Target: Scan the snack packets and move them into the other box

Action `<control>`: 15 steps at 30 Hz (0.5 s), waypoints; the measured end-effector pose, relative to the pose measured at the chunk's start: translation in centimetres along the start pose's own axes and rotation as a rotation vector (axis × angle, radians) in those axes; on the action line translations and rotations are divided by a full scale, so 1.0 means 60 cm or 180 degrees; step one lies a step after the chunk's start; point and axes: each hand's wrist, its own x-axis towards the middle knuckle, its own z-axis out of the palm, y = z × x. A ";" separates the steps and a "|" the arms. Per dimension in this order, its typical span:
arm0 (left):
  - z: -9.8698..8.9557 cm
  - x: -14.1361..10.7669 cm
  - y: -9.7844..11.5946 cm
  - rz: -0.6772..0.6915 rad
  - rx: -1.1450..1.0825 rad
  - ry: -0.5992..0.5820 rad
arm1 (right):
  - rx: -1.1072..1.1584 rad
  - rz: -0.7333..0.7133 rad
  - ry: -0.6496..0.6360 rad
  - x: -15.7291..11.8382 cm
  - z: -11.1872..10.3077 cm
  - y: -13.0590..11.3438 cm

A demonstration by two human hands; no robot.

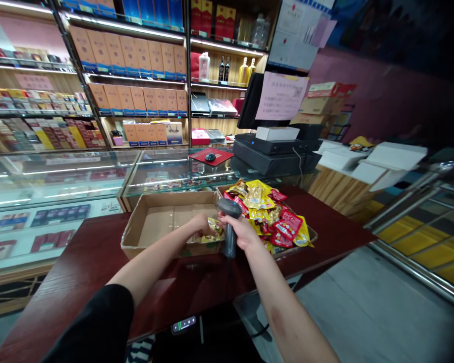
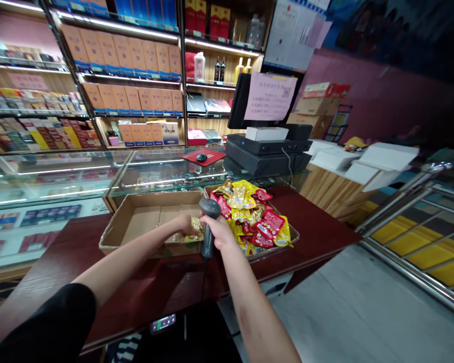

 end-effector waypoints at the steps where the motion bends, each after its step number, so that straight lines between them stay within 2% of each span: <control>1: -0.005 -0.004 -0.006 0.0112 -0.0177 0.0028 | 0.0004 0.0000 -0.0003 -0.002 0.000 -0.002; 3: -0.020 -0.020 -0.023 0.0447 -0.0558 0.0332 | 0.0055 0.0001 -0.0011 -0.006 0.000 -0.007; 4: -0.029 -0.032 -0.034 0.0664 -0.0669 0.0610 | 0.0106 0.0012 -0.0013 -0.009 0.000 -0.010; 7: -0.056 -0.075 -0.068 0.1483 -0.0441 0.1770 | 0.0295 0.0158 -0.0089 -0.019 0.007 -0.021; 10: -0.075 -0.122 -0.099 0.2303 0.0140 0.2810 | 0.0482 0.0417 -0.0433 -0.030 0.025 -0.031; 12: -0.081 -0.148 -0.114 0.2627 0.0404 0.3142 | 0.0569 0.0527 -0.0732 -0.038 0.042 -0.034; 15: -0.080 -0.173 -0.125 0.2789 0.0658 0.3284 | 0.0583 0.0488 -0.1029 -0.048 0.066 -0.032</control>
